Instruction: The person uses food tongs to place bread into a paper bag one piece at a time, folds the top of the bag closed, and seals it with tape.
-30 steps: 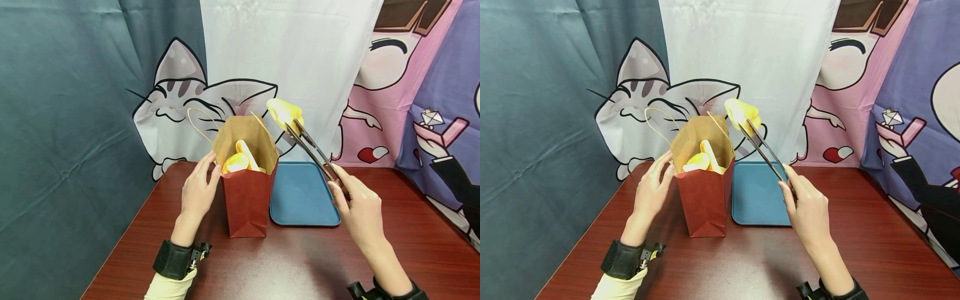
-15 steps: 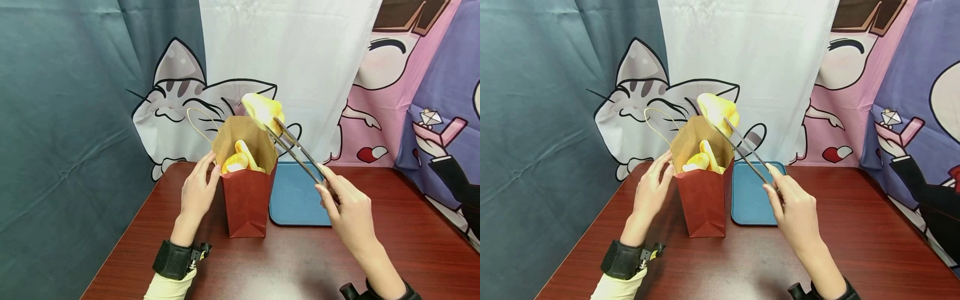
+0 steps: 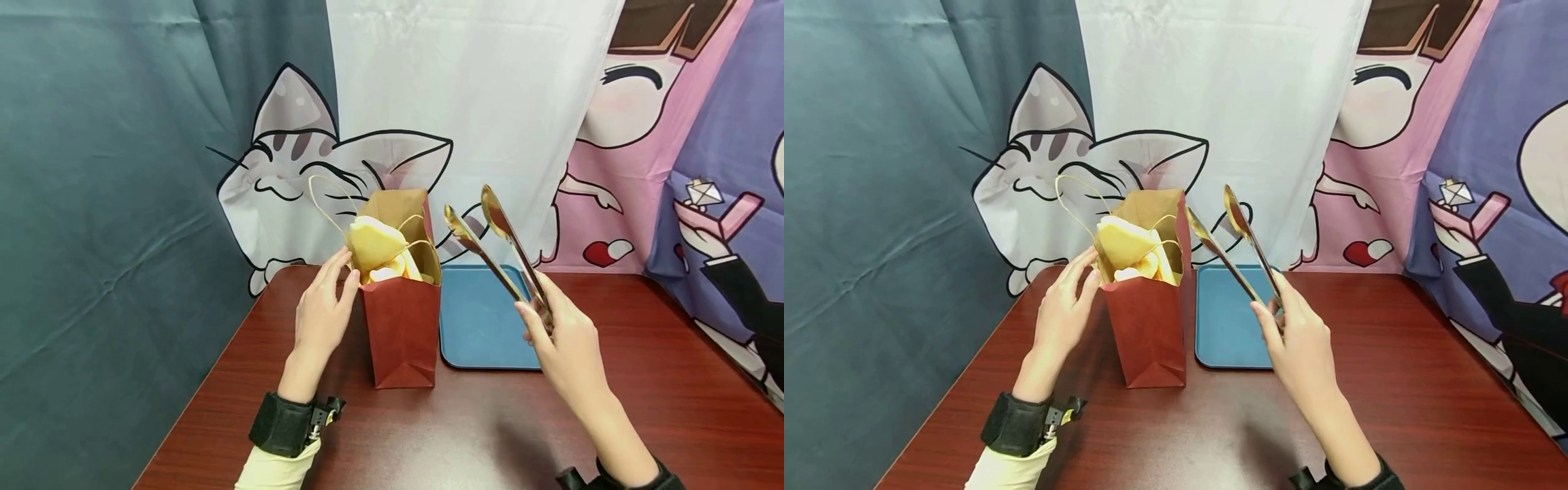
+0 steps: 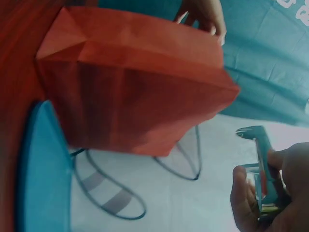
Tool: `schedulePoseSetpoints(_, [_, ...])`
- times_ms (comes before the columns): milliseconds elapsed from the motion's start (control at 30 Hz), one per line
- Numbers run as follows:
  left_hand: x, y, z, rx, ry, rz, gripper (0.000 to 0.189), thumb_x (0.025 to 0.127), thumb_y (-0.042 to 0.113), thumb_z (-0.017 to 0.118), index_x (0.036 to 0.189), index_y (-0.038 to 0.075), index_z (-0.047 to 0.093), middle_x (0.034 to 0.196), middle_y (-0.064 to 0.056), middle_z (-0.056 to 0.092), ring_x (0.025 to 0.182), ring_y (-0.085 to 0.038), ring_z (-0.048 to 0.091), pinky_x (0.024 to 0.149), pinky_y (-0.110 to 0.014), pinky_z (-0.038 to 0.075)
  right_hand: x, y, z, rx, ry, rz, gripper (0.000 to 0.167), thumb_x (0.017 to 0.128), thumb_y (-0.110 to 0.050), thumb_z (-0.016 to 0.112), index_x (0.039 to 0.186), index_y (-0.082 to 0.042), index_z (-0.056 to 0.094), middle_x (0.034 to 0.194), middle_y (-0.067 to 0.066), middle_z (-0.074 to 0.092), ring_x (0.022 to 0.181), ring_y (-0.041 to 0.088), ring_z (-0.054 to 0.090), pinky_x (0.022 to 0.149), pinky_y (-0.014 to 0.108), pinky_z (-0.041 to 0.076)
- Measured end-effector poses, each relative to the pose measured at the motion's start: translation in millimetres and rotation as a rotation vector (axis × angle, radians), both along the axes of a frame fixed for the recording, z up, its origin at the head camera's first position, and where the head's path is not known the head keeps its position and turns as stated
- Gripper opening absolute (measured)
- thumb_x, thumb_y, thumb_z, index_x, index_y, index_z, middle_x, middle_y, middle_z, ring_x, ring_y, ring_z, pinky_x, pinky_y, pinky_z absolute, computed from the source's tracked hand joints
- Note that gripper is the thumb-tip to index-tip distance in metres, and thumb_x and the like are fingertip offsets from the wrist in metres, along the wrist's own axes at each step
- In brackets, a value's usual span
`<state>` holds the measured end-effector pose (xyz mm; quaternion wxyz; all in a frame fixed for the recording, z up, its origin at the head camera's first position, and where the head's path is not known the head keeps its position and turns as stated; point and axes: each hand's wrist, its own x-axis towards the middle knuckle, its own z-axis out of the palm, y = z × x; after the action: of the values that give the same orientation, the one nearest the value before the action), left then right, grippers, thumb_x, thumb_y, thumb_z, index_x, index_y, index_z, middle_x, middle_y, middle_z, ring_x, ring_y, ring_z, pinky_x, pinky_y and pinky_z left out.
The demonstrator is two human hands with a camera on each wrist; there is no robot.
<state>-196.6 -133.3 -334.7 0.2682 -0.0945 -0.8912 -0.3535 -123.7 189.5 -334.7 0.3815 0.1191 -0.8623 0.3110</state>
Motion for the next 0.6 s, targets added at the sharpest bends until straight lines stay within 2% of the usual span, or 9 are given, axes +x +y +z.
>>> schedulePoseSetpoints(67, [0.0,0.2,0.2,-0.003,-0.002,-0.001,0.052,0.103,0.051,0.041,0.147,0.025,0.050,0.155,0.009,0.046,0.135,-0.026,0.053,0.101,-0.057,0.047,-1.9,6,-6.5,0.011,-0.090,-0.035,0.038,0.098,-0.024,0.064,0.134,-0.015,0.056,0.074,-0.004,0.059,0.056,-0.007,0.057,0.060,0.026,0.047])
schedulePoseSetpoints(167, [-0.1,0.6,0.3,-0.005,-0.002,0.000,0.051,0.103,0.051,0.041,0.147,0.027,0.050,0.155,0.010,0.046,0.135,-0.026,0.054,0.101,-0.056,0.048,-5.7,16,-18.1,0.044,-0.258,-0.061,0.040,0.101,-0.032,0.058,0.136,-0.013,0.053,0.074,-0.001,0.062,0.057,0.001,0.061,0.063,0.040,0.050])
schedulePoseSetpoints(233, [-0.3,0.7,0.2,-0.006,0.000,0.001,0.050,0.103,0.050,0.042,0.147,0.027,0.050,0.155,0.009,0.046,0.135,-0.026,0.054,0.101,-0.056,0.048,-9.0,22,-27.3,0.081,-0.377,-0.073,0.045,0.102,-0.034,0.056,0.138,-0.008,0.051,0.076,0.003,0.065,0.063,0.010,0.064,0.068,0.048,0.052])
schedulePoseSetpoints(300, [-0.3,0.7,0.1,-0.006,0.001,0.002,0.050,0.103,0.050,0.042,0.147,0.027,0.051,0.154,0.009,0.047,0.135,-0.026,0.054,0.101,-0.056,0.048,-13.0,29,-37.3,0.130,-0.497,-0.078,0.051,0.102,-0.036,0.054,0.140,-0.002,0.049,0.088,0.013,0.070,0.075,0.023,0.068,0.074,0.055,0.052])
schedulePoseSetpoints(400, [-0.1,0.7,0.3,-0.005,0.001,0.002,0.050,0.103,0.049,0.042,0.147,0.026,0.051,0.154,0.009,0.047,0.135,-0.026,0.054,0.101,-0.056,0.048,-18.1,36,-51.3,0.201,-0.634,-0.076,0.056,0.101,-0.036,0.055,0.138,0.005,0.049,0.107,0.025,0.069,0.091,0.036,0.067,0.079,0.060,0.052])
schedulePoseSetpoints(467, [-0.2,0.8,0.6,-0.003,0.000,0.005,0.050,0.103,0.049,0.042,0.147,0.027,0.051,0.154,0.009,0.046,0.135,-0.025,0.054,0.101,-0.056,0.048,-21.4,39,-59.2,0.234,-0.697,-0.066,0.055,0.101,-0.035,0.056,0.136,0.007,0.051,0.114,0.029,0.067,0.093,0.037,0.067,0.078,0.058,0.053])
schedulePoseSetpoints(600, [-0.7,-0.5,0.4,0.011,-0.003,-0.006,0.049,0.104,0.048,0.042,0.148,0.027,0.049,0.156,0.009,0.045,0.138,-0.026,0.050,0.105,-0.057,0.045,-26.6,42,-70.6,0.280,-0.764,-0.064,0.051,0.099,-0.032,0.059,0.130,0.008,0.054,0.106,0.026,0.068,0.086,0.032,0.067,0.072,0.054,0.054])
